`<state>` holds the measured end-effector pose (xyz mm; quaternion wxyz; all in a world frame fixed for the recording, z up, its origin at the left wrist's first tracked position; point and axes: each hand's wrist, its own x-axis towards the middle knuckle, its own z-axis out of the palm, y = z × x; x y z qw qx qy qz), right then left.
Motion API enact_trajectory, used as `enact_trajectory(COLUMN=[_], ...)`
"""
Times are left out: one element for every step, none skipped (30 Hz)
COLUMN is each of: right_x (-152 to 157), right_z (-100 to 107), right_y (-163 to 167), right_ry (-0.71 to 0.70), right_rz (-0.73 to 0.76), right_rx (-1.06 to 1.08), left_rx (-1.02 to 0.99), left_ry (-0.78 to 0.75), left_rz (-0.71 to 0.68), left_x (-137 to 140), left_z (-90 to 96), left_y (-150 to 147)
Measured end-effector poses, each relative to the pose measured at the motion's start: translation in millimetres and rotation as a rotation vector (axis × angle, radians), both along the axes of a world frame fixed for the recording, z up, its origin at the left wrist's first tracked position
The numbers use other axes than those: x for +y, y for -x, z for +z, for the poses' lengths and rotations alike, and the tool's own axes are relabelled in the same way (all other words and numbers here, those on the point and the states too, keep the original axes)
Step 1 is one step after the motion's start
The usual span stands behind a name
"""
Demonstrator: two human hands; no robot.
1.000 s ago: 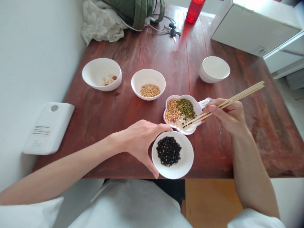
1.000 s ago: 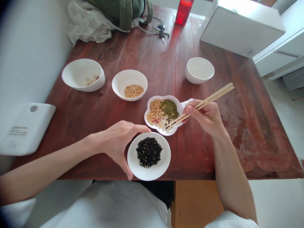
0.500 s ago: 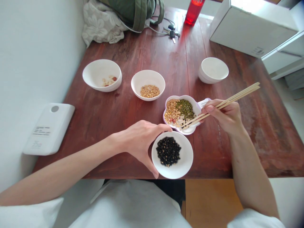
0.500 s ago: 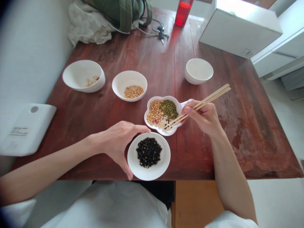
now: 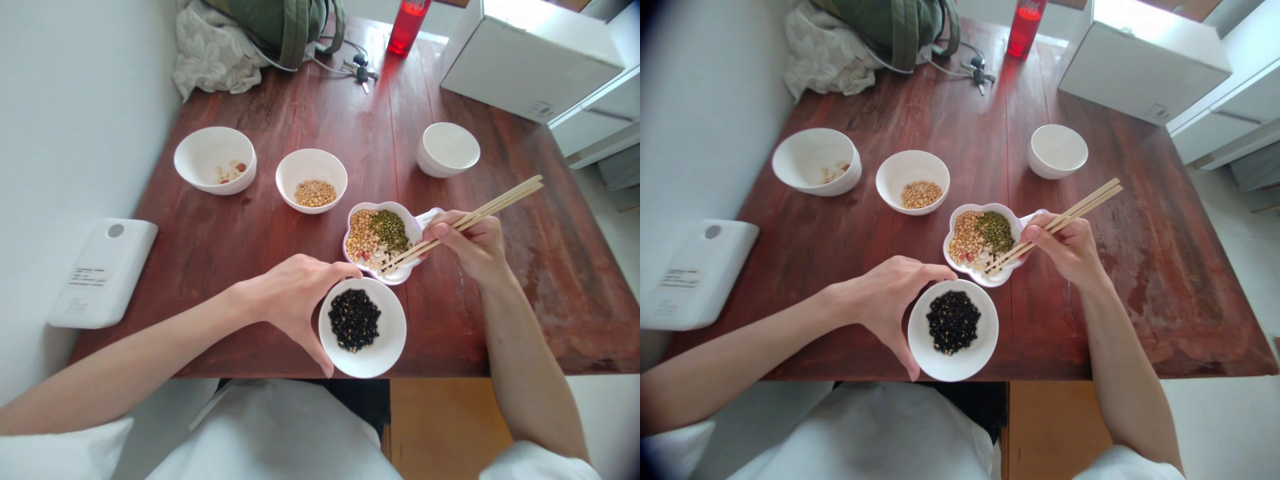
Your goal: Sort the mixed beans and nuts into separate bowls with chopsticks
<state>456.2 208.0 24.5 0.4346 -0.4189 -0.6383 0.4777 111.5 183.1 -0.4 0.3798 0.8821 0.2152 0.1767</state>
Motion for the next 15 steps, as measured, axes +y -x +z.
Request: enact_trajectory(right_x=[0.1, 0.2, 0.5, 0.8, 1.1, 1.5, 1.9, 2.2, 2.5, 2.6, 2.7, 2.7, 2.6, 2.5, 2.3], right_z=[-0.2, -0.4, -0.5, -0.7, -0.9, -1.1, -1.3, -1.5, -1.7, -1.8, -1.9, -1.9, -1.9, -1.8, -1.6], right_y=[0.0, -0.1, -0.5, -1.1, -1.9, -2.8, -3.8, -4.9, -5.7, -6.4, -6.9, -7.0, -6.9, -6.5, -6.1], right_ry=[0.005, 0.013, 0.016, 0.012, 0.001, -0.012, -0.025, -0.033, -0.035, -0.030, -0.023, -0.015, -0.010, -0.008, -0.009], right_rz=[-0.003, -0.009, -0.018, -0.030, -0.044, -0.057, -0.066, -0.072, -0.075, -0.072, -0.065, -0.056, -0.043, -0.029, -0.017], right_rx=[0.003, 0.007, 0.016, 0.031, 0.048, 0.067, 0.081, 0.090, 0.091, 0.085, 0.077, 0.068, 0.058, 0.048, 0.039], left_rx=[0.004, 0.008, 0.014, 0.017, 0.019, 0.023, 0.023, 0.020, 0.017, 0.013, 0.011, 0.011, 0.011, 0.011, 0.012], left_ry=[0.001, 0.002, 0.005, 0.007, 0.008, 0.008, 0.006, 0.004, 0.001, -0.001, 0.000, 0.002, 0.003, 0.003, 0.000], left_rz=[-0.002, -0.004, -0.005, -0.005, -0.006, -0.008, -0.009, -0.012, -0.014, -0.014, -0.013, -0.013, -0.012, -0.013, -0.013], left_x=[0.1, 0.2, 0.3, 0.4, 0.5, 0.6, 0.7, 0.8, 0.8, 0.8, 0.7, 0.7, 0.7, 0.6, 0.6], left_z=[0.3, 0.6, 0.9, 1.2, 1.5, 1.8, 2.1, 2.2, 2.4, 2.4, 2.5, 2.5, 2.5, 2.5, 2.5], left_y=[0.0, 0.0, 0.0, 0.0, 0.1, 0.1, 0.2, 0.2, 0.3, 0.2, 0.2, 0.1, 0.0, 0.0, -0.1])
